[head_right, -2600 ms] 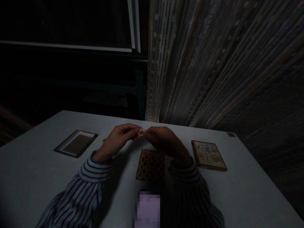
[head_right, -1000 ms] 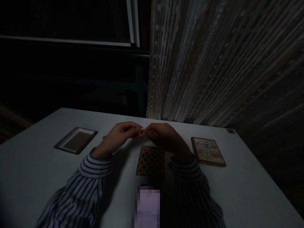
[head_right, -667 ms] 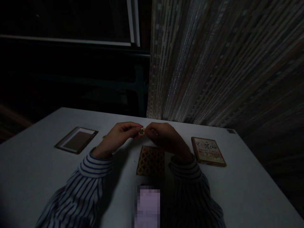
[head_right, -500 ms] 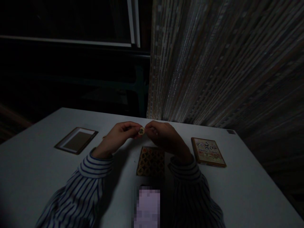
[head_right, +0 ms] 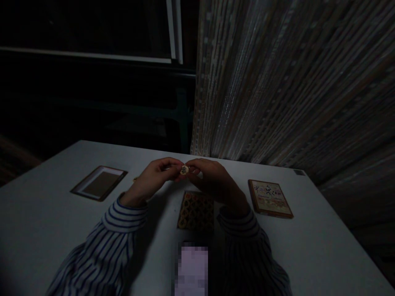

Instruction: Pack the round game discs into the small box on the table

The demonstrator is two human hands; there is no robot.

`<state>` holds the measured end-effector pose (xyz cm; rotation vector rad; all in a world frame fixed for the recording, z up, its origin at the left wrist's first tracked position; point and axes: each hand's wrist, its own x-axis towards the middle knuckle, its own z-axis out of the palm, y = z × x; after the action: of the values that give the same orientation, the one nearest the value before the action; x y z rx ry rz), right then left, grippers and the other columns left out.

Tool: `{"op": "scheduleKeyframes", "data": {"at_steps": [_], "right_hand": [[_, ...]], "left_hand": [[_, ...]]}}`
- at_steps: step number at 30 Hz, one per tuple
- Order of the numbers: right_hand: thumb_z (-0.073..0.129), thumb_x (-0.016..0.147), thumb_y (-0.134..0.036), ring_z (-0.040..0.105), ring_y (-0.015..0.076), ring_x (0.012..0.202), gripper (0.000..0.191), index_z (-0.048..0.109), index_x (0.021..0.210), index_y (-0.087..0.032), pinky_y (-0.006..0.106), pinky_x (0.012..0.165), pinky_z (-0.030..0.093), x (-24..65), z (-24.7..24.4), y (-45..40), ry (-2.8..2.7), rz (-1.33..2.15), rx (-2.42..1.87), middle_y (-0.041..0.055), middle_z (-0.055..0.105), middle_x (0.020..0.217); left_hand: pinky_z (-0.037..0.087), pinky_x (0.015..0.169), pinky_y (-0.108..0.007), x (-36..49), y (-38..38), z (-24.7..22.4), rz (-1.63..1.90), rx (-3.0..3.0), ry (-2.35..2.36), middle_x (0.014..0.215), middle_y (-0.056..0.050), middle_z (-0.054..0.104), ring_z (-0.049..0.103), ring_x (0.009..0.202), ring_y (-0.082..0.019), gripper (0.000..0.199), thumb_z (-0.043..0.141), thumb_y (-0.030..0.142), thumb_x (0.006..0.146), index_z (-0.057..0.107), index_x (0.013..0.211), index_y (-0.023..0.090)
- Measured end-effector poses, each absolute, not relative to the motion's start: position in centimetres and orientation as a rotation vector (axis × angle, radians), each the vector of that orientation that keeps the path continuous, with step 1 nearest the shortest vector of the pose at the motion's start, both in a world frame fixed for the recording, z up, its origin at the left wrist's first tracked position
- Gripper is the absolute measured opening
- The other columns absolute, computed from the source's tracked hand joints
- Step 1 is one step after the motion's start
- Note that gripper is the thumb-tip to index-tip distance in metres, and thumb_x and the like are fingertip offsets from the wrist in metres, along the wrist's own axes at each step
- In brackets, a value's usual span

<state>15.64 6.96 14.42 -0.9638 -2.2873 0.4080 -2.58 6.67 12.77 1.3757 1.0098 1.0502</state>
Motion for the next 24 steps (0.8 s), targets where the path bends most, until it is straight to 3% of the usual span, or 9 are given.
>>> {"op": "scheduleKeyframes", "data": {"at_steps": [13,24], "right_hand": [[0.055,0.080,-0.022,0.059,0.0156,0.082,0.024,0.059,0.103,-0.019,0.029,0.074,0.043,15.3,14.5,6.5,-2.344,0.244,-1.012,0.0055,0.066,0.095],[0.055,0.081,-0.031,0.057,0.0151,0.078,0.023,0.061,0.099,-0.017,0.028,0.071,0.042,14.8,14.9,5.2,-2.291,0.145,-1.074,0.0052,0.065,0.087]], "left_hand": [[0.045,0.062,-0.023,-2.8,6.8,12.6,1.071,1.460,1.008,0.075,-0.003,0.064,0.056,0.066,-0.011,0.024,0.060,0.032,0.073,0.063,0.087,0.013],[0.045,0.063,-0.024,-2.5,6.4,13.2,1.111,1.471,0.983,0.073,-0.003,0.065,0.057,0.067,-0.012,0.024,0.060,0.034,0.073,0.064,0.084,0.012]]}}
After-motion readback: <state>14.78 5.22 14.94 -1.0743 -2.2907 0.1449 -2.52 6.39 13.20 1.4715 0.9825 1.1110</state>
